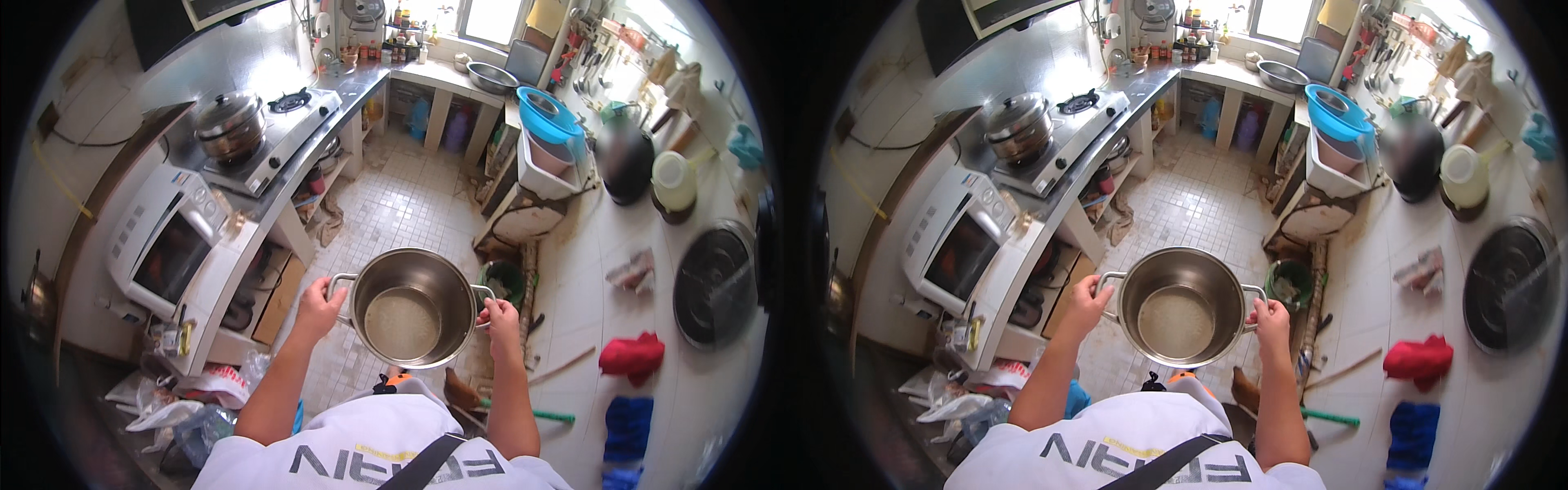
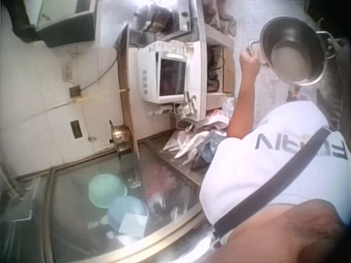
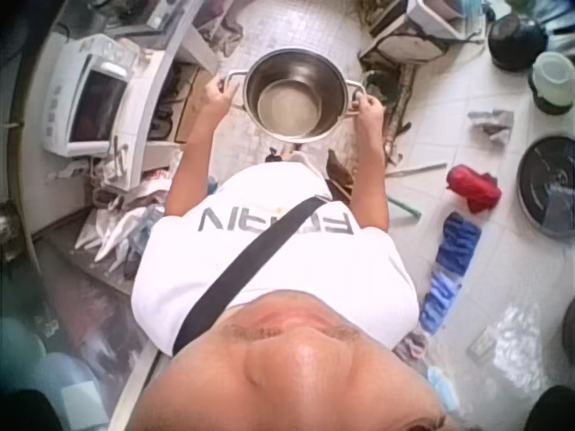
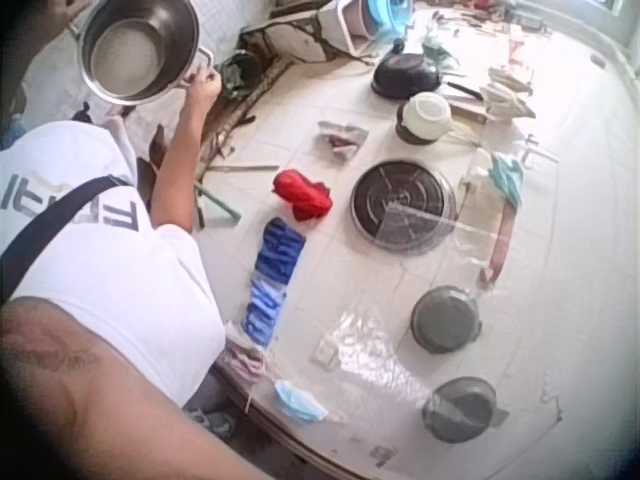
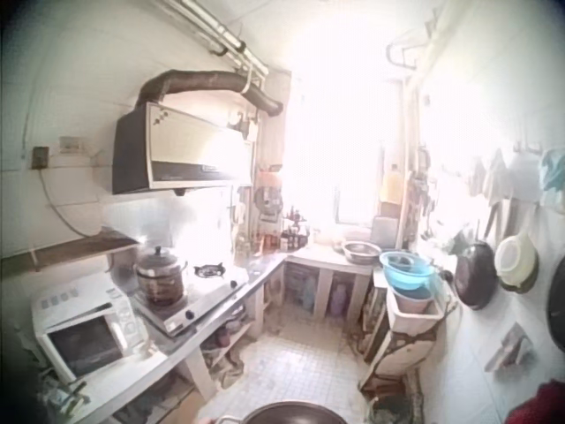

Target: The person scrubs the inside of a pot with a sponge, pours the liquid into a toilet, wipes the kitchen counter with a cloth, and then hand-washes several items in a sink.

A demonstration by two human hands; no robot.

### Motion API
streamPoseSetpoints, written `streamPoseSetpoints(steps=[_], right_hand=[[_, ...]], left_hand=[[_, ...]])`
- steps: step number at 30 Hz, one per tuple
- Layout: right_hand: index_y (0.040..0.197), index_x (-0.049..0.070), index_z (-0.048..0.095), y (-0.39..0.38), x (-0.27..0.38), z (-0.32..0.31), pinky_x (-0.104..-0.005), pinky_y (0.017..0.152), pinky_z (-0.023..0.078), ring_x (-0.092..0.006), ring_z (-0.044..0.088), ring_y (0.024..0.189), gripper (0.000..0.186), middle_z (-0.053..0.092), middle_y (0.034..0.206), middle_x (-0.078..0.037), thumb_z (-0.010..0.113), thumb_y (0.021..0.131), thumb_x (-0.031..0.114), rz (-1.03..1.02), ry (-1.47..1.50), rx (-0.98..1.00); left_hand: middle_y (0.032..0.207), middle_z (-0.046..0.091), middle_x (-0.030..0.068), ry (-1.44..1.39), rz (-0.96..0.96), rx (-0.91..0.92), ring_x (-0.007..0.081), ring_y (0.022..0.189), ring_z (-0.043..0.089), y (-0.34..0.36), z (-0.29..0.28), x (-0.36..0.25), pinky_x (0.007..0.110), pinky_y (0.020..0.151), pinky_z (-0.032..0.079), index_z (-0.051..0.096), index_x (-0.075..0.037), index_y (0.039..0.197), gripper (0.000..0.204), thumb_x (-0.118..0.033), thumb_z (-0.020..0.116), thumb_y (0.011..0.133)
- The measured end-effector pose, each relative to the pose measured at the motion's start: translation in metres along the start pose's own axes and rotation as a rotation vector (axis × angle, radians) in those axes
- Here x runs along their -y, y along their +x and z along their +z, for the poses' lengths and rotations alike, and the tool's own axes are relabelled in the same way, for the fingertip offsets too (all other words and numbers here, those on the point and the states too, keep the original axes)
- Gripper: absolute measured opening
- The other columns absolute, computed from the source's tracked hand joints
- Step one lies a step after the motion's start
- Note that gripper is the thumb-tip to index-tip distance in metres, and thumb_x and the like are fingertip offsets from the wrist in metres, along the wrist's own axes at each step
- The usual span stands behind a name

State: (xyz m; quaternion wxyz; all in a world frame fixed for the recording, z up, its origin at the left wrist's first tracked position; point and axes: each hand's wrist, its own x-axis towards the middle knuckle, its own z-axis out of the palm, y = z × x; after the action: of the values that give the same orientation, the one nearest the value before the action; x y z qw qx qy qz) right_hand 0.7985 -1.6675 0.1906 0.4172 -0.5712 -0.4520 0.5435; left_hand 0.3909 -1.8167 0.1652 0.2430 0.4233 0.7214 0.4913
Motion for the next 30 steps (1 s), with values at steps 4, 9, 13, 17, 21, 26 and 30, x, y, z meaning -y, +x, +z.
streamPoseSetpoints(steps=[4,9,13,17,21,26,30], right_hand=[[0.119,0.003,0.069,0.128,0.037,0.096,-0.0299,0.066,0.053,-0.0136,0.073,0.074,0.028,0.073,0.091,-0.004,0.079,0.11,0.027,-0.035,-0.005,0.069],[0.126,-0.005,0.068,0.276,0.093,0.152,-0.0315,0.077,0.063,-0.0161,0.078,0.08,0.036,0.077,0.099,-0.009,0.081,0.109,0.024,-0.087,-0.065,0.253],[0.129,-0.006,0.069,0.404,0.113,0.207,-0.0334,0.078,0.063,-0.018,0.081,0.084,0.043,0.08,0.104,-0.01,0.082,0.107,0.028,-0.11,-0.158,0.284],[0.13,0.001,0.069,0.533,0.124,0.271,-0.0286,0.069,0.054,-0.0121,0.078,0.085,0.037,0.077,0.1,-0.003,0.079,0.111,0.031,-0.031,-0.138,0.221],[0.129,0.003,0.07,0.643,0.159,0.276,-0.0299,0.069,0.055,-0.0131,0.078,0.084,0.037,0.077,0.101,-0.004,0.078,0.11,0.034,0.003,-0.128,0.155],[0.127,0.002,0.07,0.777,0.179,0.294,-0.0294,0.073,0.056,-0.0123,0.075,0.083,0.035,0.075,0.102,-0.004,0.08,0.109,0.03,0.038,-0.099,-0.08],[0.122,0.001,0.069,0.91,0.192,0.331,-0.0303,0.074,0.057,-0.0106,0.068,0.076,0.032,0.071,0.096,-0.002,0.082,0.108,0.026,0.058,-0.051,-0.209]], left_hand=[[0.094,0.08,0.008,-0.064,-0.177,0.047,0.0138,0.081,0.071,0.124,-0.02,0.057,0.034,0.075,0.058,0.076,0.004,0.13,0.037,-0.022,0.083,0.105],[0.09,0.078,0.0053,-0.163,-0.237,-0.029,0.0107,0.077,0.069,0.243,0.016,0.069,0.031,0.071,0.055,0.075,0.004,0.127,0.031,-0.017,0.082,0.105],[0.084,0.077,0.004,-0.001,-0.157,-0.119,0.0105,0.074,0.069,0.367,0.043,0.105,0.033,0.068,0.055,0.074,0.005,0.124,0.03,-0.017,0.082,0.105],[0.086,0.079,0.0069,-0.031,-0.201,-0.146,0.0126,0.075,0.07,0.542,0.066,0.12,0.036,0.069,0.056,0.076,0.005,0.121,0.031,-0.02,0.084,0.103],[0.103,0.085,0.0183,0.122,-0.168,0.024,0.0275,0.094,0.081,0.689,0.12,0.085,0.043,0.086,0.062,0.077,0.004,0.128,0.045,-0.031,0.084,0.101],[0.11,0.086,0.0211,0.055,-0.038,0.163,0.0306,0.1,0.084,0.861,0.188,0.04,0.044,0.092,0.064,0.075,0.005,0.133,0.048,-0.031,0.083,0.102],[0.106,0.085,0.0191,0.028,0.018,0.178,0.0277,0.097,0.083,0.995,0.242,0.036,0.042,0.09,0.064,0.076,0.005,0.131,0.046,-0.029,0.083,0.102]])
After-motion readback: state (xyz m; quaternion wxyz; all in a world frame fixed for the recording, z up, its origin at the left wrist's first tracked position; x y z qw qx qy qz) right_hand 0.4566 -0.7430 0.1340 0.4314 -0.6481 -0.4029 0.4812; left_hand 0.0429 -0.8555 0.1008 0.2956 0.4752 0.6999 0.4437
